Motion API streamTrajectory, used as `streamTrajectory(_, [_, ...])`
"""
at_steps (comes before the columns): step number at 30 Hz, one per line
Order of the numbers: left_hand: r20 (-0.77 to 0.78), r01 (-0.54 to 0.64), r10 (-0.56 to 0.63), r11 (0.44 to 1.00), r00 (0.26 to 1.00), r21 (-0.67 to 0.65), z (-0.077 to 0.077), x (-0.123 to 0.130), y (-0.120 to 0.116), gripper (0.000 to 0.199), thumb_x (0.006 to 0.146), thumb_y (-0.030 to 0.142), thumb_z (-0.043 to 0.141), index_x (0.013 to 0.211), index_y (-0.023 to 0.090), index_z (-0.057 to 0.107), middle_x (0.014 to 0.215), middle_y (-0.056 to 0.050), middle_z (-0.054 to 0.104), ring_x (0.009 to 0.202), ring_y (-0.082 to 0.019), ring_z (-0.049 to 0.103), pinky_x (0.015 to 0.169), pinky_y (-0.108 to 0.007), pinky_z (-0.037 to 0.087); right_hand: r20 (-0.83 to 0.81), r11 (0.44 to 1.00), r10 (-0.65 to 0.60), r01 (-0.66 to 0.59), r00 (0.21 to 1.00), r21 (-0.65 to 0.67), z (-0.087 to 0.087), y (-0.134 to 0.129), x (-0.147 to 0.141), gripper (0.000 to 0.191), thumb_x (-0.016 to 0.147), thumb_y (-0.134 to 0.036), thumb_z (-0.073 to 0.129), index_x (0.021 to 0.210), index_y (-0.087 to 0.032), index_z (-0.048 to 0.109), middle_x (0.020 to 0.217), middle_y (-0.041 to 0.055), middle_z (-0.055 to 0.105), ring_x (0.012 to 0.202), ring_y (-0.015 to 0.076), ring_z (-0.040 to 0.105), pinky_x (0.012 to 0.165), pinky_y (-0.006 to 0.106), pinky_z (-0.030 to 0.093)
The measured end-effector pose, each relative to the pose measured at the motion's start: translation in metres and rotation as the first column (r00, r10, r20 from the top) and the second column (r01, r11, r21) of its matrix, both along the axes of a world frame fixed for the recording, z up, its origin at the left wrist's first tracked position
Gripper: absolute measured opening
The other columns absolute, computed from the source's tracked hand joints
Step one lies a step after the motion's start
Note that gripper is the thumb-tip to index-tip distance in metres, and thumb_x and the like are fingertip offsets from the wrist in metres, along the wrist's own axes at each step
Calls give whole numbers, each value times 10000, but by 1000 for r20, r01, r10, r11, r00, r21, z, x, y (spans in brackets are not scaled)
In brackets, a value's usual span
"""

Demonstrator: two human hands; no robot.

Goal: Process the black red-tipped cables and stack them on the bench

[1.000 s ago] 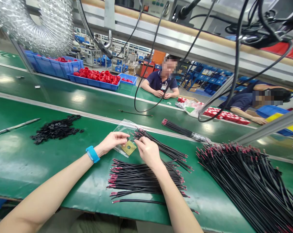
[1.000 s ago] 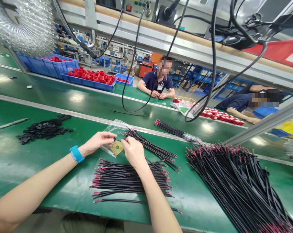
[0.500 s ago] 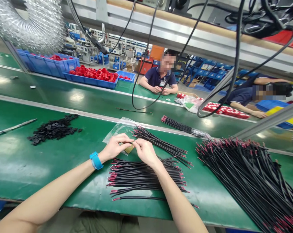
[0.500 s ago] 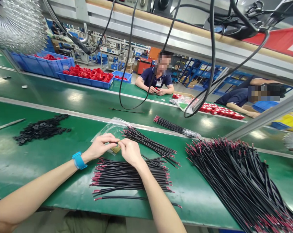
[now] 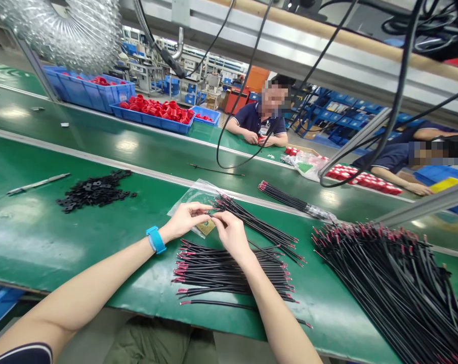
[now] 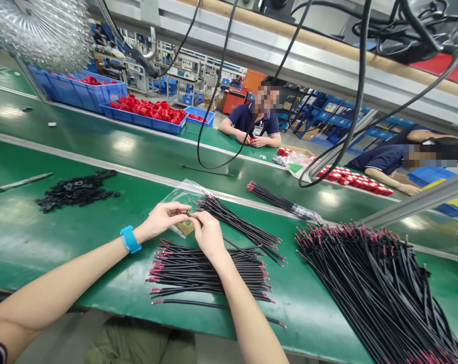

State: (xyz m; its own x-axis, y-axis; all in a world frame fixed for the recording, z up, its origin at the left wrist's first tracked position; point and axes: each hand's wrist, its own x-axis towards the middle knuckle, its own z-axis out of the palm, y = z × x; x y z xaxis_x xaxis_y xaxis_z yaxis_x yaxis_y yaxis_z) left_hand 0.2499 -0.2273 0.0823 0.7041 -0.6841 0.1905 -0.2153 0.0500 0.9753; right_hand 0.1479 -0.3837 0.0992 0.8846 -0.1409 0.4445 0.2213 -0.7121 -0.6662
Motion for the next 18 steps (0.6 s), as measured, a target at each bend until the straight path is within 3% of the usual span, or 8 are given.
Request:
streamTrajectory(2, [-33,24,-25,1000,999,-3,-1,-2,-1,383,779,344,715,1096,129,696,1011,-97,690,877,-193,643,816,-309,514,12,991,-3,4,1000,-134,0,0,-2,217,951,-225,485,917,-167,691,818,62,640,754,154,595,730,239,436])
streamTrajectory(5, [105,54,-54,999,993,-2,2,-5,-1,278,819,332,676,1011,136,720,944,-83,681,867,-179,627,801,-300,504,-37,975,-8,0,999,-221,0,-2,-4,245,961,-223,464,885,-173,692,764,46,617,694,143,570,677,231,408])
streamTrajectory(8, [270,67,-64,998,961,-4,8,-8,-1,225,847,316,651,979,157,741,906,-77,666,861,-171,606,794,-294,484,-119,985,4,-25,993,-173,2,-5,-4,263,961,-238,466,821,-174,679,786,35,648,697,137,577,674,226,394])
streamTrajectory(11, [322,82,-77,997,944,-2,12,-10,0,212,855,300,649,993,172,747,899,-76,659,865,-169,599,815,-303,474,-217,996,38,-56,976,-76,3,-7,-3,316,973,-279,447,748,-171,641,718,6,640,640,126,556,629,218,372])
streamTrajectory(14, [257,81,-74,997,964,-18,12,-9,1,272,848,305,657,1082,183,720,944,-75,647,871,-163,601,819,-303,484,-218,998,66,-67,974,3,2,-9,-2,331,977,-308,440,751,-168,638,699,-3,634,629,124,550,615,214,370])
streamTrajectory(18, [-12,80,-81,995,997,-57,10,-6,1,590,791,315,721,1336,184,537,1002,-72,646,866,-147,617,824,-296,505,-109,999,52,-52,993,3,1,-6,-2,277,964,-282,464,827,-170,678,856,34,687,756,148,608,705,225,417])
